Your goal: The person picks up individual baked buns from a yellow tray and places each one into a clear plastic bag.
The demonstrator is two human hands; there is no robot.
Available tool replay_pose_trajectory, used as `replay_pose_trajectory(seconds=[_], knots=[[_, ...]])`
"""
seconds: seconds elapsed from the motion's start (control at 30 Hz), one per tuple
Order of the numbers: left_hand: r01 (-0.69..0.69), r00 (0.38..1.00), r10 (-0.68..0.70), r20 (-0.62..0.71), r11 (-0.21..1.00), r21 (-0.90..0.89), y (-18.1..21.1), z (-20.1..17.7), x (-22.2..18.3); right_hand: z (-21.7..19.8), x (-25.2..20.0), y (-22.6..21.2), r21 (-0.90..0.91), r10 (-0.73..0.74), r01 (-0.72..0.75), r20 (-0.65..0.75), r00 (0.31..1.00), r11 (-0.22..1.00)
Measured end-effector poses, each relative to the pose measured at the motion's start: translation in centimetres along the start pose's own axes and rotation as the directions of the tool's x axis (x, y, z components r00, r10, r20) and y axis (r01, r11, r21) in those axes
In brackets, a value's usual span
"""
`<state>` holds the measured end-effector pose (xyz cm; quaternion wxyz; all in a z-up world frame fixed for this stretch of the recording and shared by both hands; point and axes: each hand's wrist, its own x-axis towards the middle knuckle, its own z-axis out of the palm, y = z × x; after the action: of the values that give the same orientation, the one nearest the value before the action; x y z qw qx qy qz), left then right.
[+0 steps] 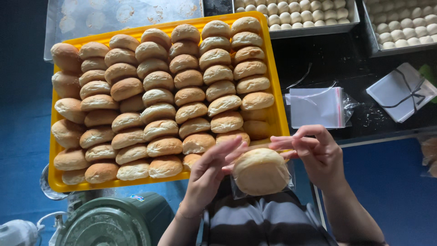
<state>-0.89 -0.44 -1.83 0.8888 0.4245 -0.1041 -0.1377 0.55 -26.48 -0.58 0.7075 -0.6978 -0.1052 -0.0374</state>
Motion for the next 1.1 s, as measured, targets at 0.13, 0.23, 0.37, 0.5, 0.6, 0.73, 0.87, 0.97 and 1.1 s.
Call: replay_pose_trajectory(seconds=[0.13, 0.23, 0.37, 0.5, 0.6, 0.73, 0.87, 0.97, 1.1], knots=[[0.053, 0.997, -0.048, 0.052, 0.994, -0.098, 0.3, -0.6, -0.2, -1.3, -0.2, 1.2, 0.095, -0.073, 0.065, 0.083, 0.994, 0.993], [0.051, 0.986, -0.035, 0.161, 0.994, -0.100, 1.0, -0.8, -0.3, -1.5, -0.6, 1.1, 0.154, -0.103, 0.083, 0.125, 0.987, 0.985], [0.011, 0.954, 0.008, 0.301, 0.998, -0.063, 1.4, -1.1, -0.7, -1.6, -1.4, 0.5, 0.155, -0.156, 0.129, 0.177, 0.972, 0.979], [0.006, 0.936, -0.007, 0.352, 1.000, 0.005, 2.3, -1.1, -1.0, -1.4, -2.1, -0.1, 0.055, -0.257, 0.252, 0.164, 0.952, 0.966], [-0.034, 0.923, -0.023, 0.384, 0.990, 0.140, 3.6, -0.5, -1.0, -1.5, -3.2, 0.0, 0.125, -0.213, 0.197, 0.132, 0.968, 0.972], [-0.125, 0.889, 0.001, 0.458, 0.963, 0.240, 4.5, -0.1, -0.8, -1.3, -3.3, -1.0, 0.243, -0.242, 0.201, 0.152, 0.958, 0.949], [-0.152, 0.870, 0.011, 0.492, 0.957, 0.248, 4.9, 0.1, -0.5, -1.0, -3.1, -1.5, 0.191, -0.300, 0.267, 0.171, 0.938, 0.945], [-0.201, 0.859, 0.036, 0.511, 0.942, 0.270, 4.1, -0.8, -0.5, -1.0, -3.1, -1.6, 0.170, -0.316, 0.289, 0.164, 0.934, 0.942], [-0.147, 0.876, 0.010, 0.482, 0.958, 0.247, 4.3, -0.3, -0.1, -0.7, -3.2, -1.8, 0.165, -0.288, 0.264, 0.139, 0.948, 0.950]])
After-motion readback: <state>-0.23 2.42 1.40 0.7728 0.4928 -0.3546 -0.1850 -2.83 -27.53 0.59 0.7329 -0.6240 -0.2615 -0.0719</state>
